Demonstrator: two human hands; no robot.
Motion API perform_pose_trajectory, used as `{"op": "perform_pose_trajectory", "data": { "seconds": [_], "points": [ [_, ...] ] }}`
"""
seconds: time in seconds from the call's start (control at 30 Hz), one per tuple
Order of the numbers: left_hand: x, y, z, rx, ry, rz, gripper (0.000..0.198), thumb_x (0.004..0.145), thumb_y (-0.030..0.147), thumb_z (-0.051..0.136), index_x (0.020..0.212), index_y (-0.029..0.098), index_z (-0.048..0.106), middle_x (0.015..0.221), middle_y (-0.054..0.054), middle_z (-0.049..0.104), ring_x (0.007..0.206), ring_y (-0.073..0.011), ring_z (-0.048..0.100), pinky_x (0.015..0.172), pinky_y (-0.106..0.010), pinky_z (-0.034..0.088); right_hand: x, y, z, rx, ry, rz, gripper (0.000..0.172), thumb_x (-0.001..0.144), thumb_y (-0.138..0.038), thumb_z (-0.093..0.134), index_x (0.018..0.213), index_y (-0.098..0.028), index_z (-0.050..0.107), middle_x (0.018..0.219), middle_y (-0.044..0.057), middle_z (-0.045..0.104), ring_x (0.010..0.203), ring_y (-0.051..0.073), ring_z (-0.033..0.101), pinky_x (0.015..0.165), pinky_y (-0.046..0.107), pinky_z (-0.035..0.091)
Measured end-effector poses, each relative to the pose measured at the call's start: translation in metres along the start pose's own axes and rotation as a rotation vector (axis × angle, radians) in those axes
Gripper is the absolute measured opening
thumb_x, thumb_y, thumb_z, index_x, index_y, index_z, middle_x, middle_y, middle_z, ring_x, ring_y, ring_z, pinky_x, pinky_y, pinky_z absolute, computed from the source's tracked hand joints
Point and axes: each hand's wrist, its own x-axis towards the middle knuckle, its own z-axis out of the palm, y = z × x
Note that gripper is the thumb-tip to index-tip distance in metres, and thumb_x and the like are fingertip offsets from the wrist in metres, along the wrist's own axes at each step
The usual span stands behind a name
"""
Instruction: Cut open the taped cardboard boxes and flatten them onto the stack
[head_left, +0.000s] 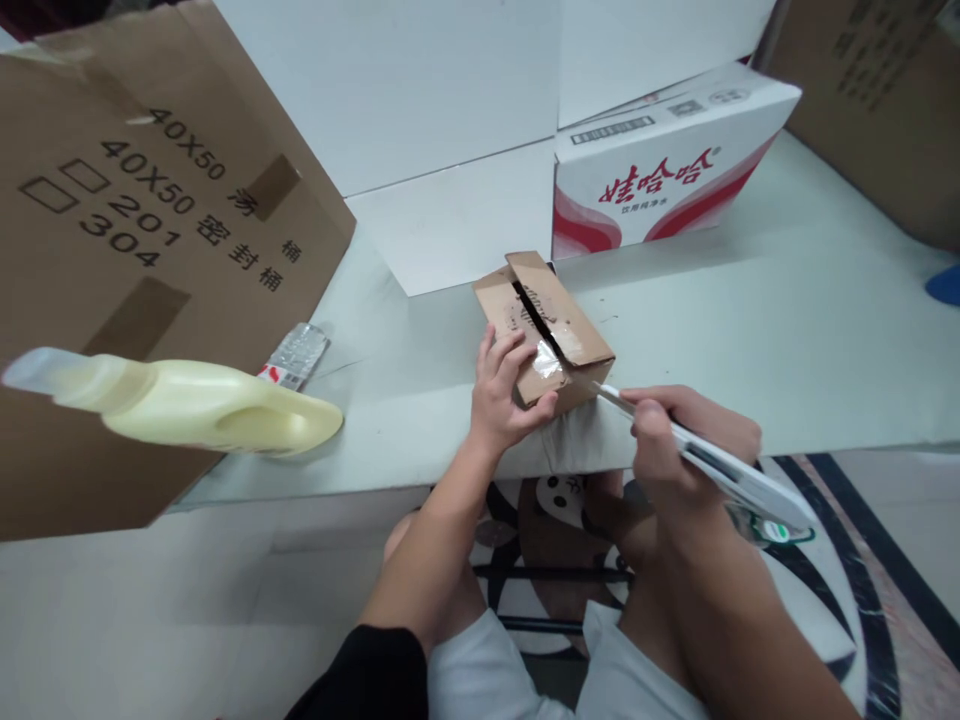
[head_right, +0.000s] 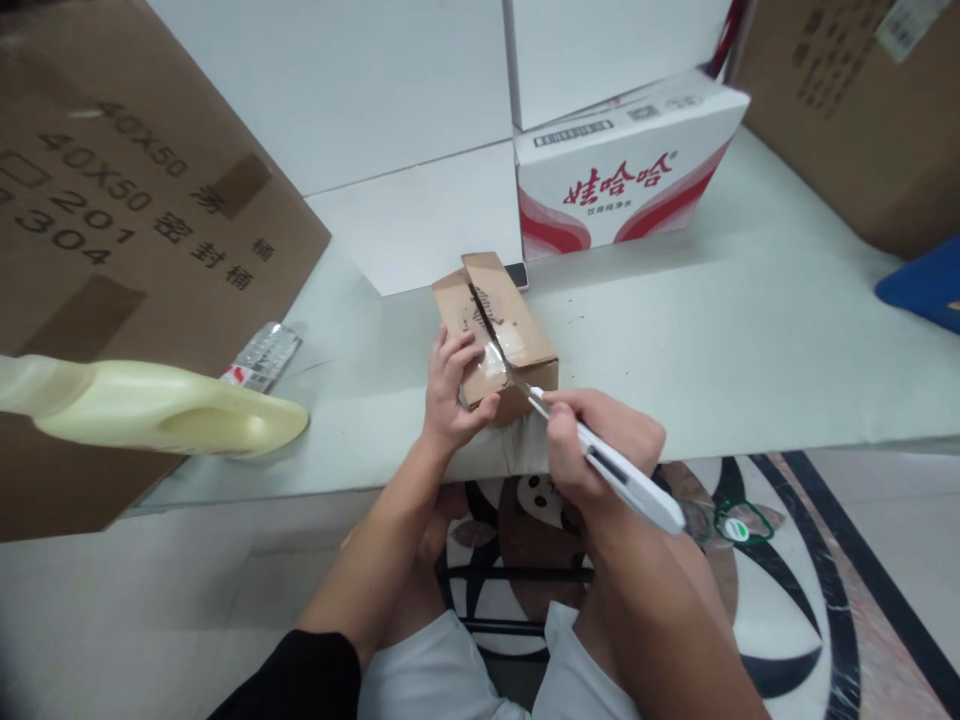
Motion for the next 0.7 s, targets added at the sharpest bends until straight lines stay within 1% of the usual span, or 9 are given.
{"op": "perform_pose_trajectory", "data": {
  "seconds": [0.1,0.17,0.23,0.33,0.43,0.5,0.6,0.63,0.7],
  "points": [
    [0.002,0.004,0.003,-0.045,0.004,-0.015,0.058,0.084,0.054,0.063,0.132,0.024,0.048,0.131,-0.013,0.059,0.133,-0.0327,0.052,0.124,-0.062,0.020,-0.006,0.024,0.010,0.130,0.146,0.171,0.032,0.096,-0.045,0.049,0.096,-0.020,0.069,0.063,0.000,0.066,0.051,0.015,0.062,0.052,0.027,0.048],
    [0.002,0.005,0.004,-0.081,0.008,-0.020,0.062,0.084,0.054,0.065,0.135,0.024,0.046,0.132,-0.013,0.058,0.134,-0.0321,0.052,0.125,-0.061,0.018,-0.006,0.044,0.021,0.118,0.116,0.256,0.037,0.096,-0.051,0.048,0.107,-0.020,0.064,0.074,0.003,0.071,0.059,0.018,0.067,0.057,0.029,0.051],
    [0.001,0.004,0.002,-0.126,0.017,-0.073,0.065,0.084,0.055,0.066,0.137,0.024,0.045,0.136,-0.014,0.057,0.138,-0.0324,0.048,0.125,-0.060,0.019,-0.003,0.064,0.029,-0.032,-0.019,0.273,0.039,0.093,-0.051,0.053,0.114,-0.021,0.062,0.091,0.007,0.075,0.076,0.022,0.072,0.068,0.033,0.055],
    [-0.001,-0.001,-0.004,-0.229,0.070,-0.230,0.068,0.082,0.059,0.067,0.136,0.024,0.048,0.142,-0.015,0.054,0.147,-0.0339,0.038,0.124,-0.054,0.024,0.000,0.086,0.037,-0.280,-0.324,0.258,0.042,0.089,-0.033,0.055,0.128,-0.021,0.061,0.121,0.011,0.072,0.106,0.029,0.068,0.088,0.042,0.054],
    [-0.002,-0.009,-0.012,-0.411,0.250,-0.399,0.062,0.081,0.062,0.066,0.128,0.024,0.057,0.143,-0.012,0.056,0.144,-0.0335,0.042,0.121,-0.046,0.032,-0.002,0.097,0.041,-0.406,-0.567,0.279,0.055,0.085,-0.014,0.048,0.139,-0.022,0.059,0.135,0.014,0.065,0.120,0.033,0.062,0.097,0.049,0.050],
    [-0.002,-0.017,-0.019,-0.523,0.484,-0.546,0.053,0.085,0.060,0.062,0.123,0.023,0.059,0.139,-0.010,0.059,0.139,-0.0308,0.049,0.118,-0.041,0.038,-0.005,0.099,0.045,-0.471,-0.625,0.315,0.055,0.085,-0.012,0.048,0.136,-0.024,0.064,0.137,0.016,0.062,0.125,0.035,0.058,0.100,0.053,0.048],
    [-0.004,-0.035,-0.032,-0.633,0.833,-0.792,0.040,0.093,0.043,0.054,0.129,0.026,0.054,0.135,-0.006,0.061,0.132,-0.0237,0.056,0.110,-0.035,0.047,-0.011,0.095,0.051,-0.450,-0.689,0.297,0.043,0.085,-0.018,0.052,0.121,-0.027,0.075,0.139,0.013,0.060,0.133,0.037,0.050,0.106,0.056,0.043],
    [-0.005,-0.042,-0.038,-0.661,0.883,-0.882,0.040,0.093,0.036,0.054,0.132,0.028,0.052,0.134,-0.004,0.063,0.128,-0.0216,0.059,0.105,-0.034,0.051,-0.013,0.093,0.053,-0.417,-0.726,0.257,0.040,0.085,-0.021,0.053,0.117,-0.028,0.077,0.139,0.012,0.060,0.136,0.037,0.047,0.108,0.057,0.041],
    [-0.010,-0.059,-0.049,-0.718,0.808,-1.060,0.047,0.090,0.024,0.057,0.135,0.033,0.048,0.126,-0.002,0.067,0.117,-0.0195,0.066,0.092,-0.031,0.057,-0.015,0.090,0.055,-0.364,-0.788,0.143,0.034,0.086,-0.029,0.056,0.111,-0.028,0.079,0.142,0.010,0.058,0.142,0.039,0.039,0.111,0.060,0.035]
  ]
}}
